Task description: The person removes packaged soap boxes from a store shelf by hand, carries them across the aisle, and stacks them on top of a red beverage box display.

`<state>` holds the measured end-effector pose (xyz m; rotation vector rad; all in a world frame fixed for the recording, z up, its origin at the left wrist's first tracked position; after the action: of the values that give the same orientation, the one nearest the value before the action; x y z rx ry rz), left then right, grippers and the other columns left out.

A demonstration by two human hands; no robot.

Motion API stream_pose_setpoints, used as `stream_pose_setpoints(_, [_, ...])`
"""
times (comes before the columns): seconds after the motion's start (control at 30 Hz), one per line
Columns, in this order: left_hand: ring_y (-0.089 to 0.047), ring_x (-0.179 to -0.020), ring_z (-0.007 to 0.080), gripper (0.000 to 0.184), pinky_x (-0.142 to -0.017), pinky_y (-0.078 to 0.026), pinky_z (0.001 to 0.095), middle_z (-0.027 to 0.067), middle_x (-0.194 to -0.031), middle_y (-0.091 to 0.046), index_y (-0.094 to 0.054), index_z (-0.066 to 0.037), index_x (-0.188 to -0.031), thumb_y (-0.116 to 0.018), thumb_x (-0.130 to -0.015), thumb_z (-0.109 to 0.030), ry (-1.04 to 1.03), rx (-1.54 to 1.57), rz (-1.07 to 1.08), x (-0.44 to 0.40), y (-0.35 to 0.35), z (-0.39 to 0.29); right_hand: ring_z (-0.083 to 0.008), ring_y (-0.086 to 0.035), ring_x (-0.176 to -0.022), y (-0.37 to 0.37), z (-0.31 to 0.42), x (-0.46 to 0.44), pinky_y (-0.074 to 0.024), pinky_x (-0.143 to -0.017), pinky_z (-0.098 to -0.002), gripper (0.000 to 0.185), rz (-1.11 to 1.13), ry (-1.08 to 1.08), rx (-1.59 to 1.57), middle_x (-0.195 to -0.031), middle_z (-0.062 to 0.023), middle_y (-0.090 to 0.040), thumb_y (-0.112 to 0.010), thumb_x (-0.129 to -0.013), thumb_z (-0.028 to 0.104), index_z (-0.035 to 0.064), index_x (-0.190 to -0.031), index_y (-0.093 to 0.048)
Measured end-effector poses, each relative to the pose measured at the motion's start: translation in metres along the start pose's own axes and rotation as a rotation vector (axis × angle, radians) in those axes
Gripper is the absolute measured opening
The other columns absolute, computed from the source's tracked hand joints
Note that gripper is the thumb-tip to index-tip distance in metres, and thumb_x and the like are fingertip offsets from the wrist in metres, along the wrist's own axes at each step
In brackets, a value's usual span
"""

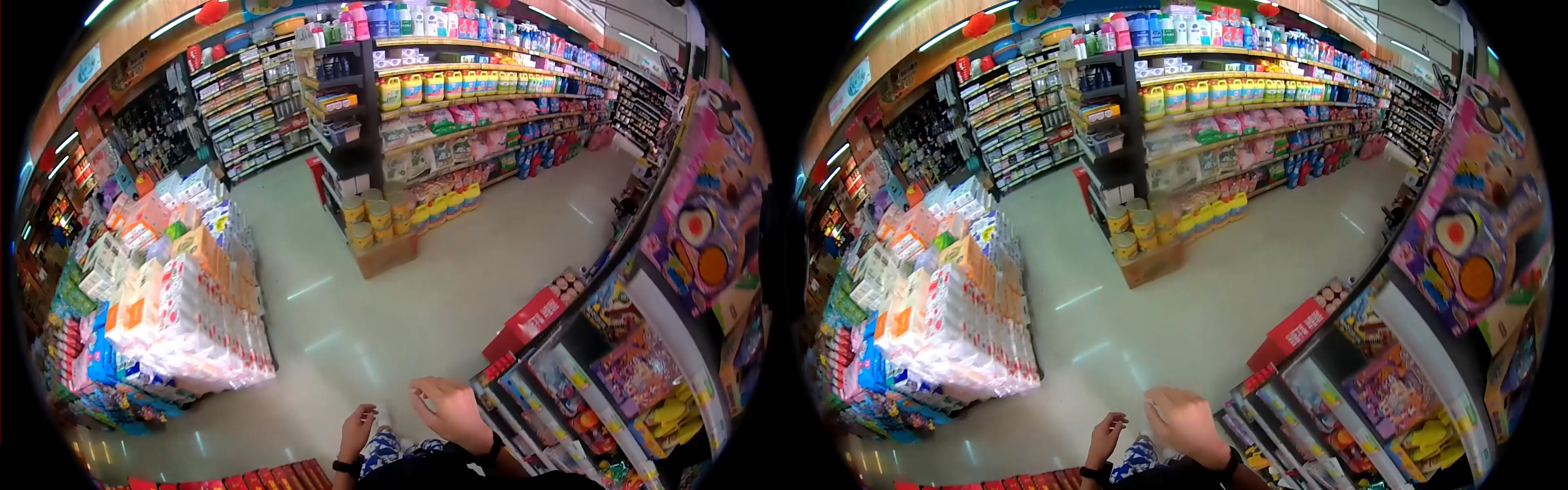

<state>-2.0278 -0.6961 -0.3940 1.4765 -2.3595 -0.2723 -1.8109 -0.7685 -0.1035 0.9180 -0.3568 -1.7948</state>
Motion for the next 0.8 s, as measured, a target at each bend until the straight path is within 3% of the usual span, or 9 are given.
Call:
stream_pose_setpoints(0.1, [-0.076,-0.098,0.0256,0.025,-0.084,-0.06,0.037,0.0122,-0.112,-0.079,-0.069,-0.006,-0.126,-0.06,-0.105,-0.017,-0.048,-0.014,0.122,-0.058,-0.009,-0.042,-0.0363,-0.071,-0.076,-0.021,-0.041,-0.041,-0.0577,-0.068,-0.0437,0.012,0.069,-0.024,0.188,-0.088,-0.0116,-0.072,-0.07,-0.09,0.016,0.0074,-0.098,-0.067])
stream_pose_setpoints(0.2, [-0.076,-0.098,0.0268,0.024,-0.084,-0.059,0.0372,0.0105,-0.114,-0.078,-0.069,-0.007,-0.125,-0.062,-0.104,-0.016,-0.157,-0.089,0.206,-0.122,-0.015,-0.076,-0.0357,-0.071,-0.08,-0.051,-0.09,-0.073,-0.0581,-0.071,-0.0457,0.015,0.213,-0.018,0.333,-0.09,-0.0121,-0.071,-0.068,-0.09,0.018,0.0081,-0.101,-0.066])
stream_pose_setpoints(0.33, [-0.076,-0.099,0.0278,0.024,-0.084,-0.059,0.037,0.0098,-0.115,-0.077,-0.069,-0.009,-0.125,-0.062,-0.103,-0.017,-0.278,-0.14,0.295,-0.213,-0.009,-0.134,-0.0368,-0.07,-0.094,-0.085,-0.16,-0.114,-0.0568,-0.08,-0.0489,0.035,0.45,-0.149,0.457,-0.099,-0.0133,-0.071,-0.069,-0.095,0.027,0.0083,-0.124,-0.065])
stream_pose_setpoints(0.43, [-0.075,-0.099,0.0275,0.025,-0.085,-0.058,0.0367,0.0101,-0.114,-0.077,-0.069,-0.009,-0.125,-0.063,-0.103,-0.017,-0.321,-0.11,0.343,-0.276,-0.008,-0.173,-0.0368,-0.07,-0.09,-0.075,-0.17,-0.163,-0.0569,-0.08,-0.0492,0.032,0.316,-0.11,0.358,-0.096,-0.0141,-0.07,-0.065,-0.094,0.024,0.0083,-0.121,-0.066])
stream_pose_setpoints(0.63, [-0.075,-0.099,0.0273,0.024,-0.087,-0.058,0.037,0.0102,-0.115,-0.077,-0.069,-0.008,-0.125,-0.063,-0.103,-0.017,-0.39,-0.1,0.465,-0.385,-0.032,-0.228,-0.0392,-0.069,-0.091,-0.047,-0.219,-0.221,-0.0557,-0.08,-0.0509,0.031,0.188,-0.304,0.38,-0.097,-0.0159,-0.069,-0.065,-0.095,0.026,0.0081,-0.12,-0.066])
stream_pose_setpoints(0.8, [-0.075,-0.101,0.025,0.025,-0.086,-0.058,0.035,0.0088,-0.115,-0.077,-0.069,-0.01,-0.126,-0.064,-0.102,-0.017,-0.355,-0.092,0.658,-0.454,-0.093,-0.248,-0.0407,-0.069,-0.09,-0.032,-0.294,-0.224,-0.0558,-0.079,-0.0517,0.029,0.165,-0.516,0.393,-0.097,-0.017,-0.069,-0.065,-0.095,0.027,0.0074,-0.117,-0.065])
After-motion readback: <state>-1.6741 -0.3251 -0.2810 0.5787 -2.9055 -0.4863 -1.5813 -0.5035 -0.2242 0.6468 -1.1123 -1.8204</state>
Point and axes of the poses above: each hand's wrist, its own x-axis away from the middle knuckle, its own y-axis out of the back of the hand, z = x × y, the point moved 9 cm from there along -x, towards the middle knuckle
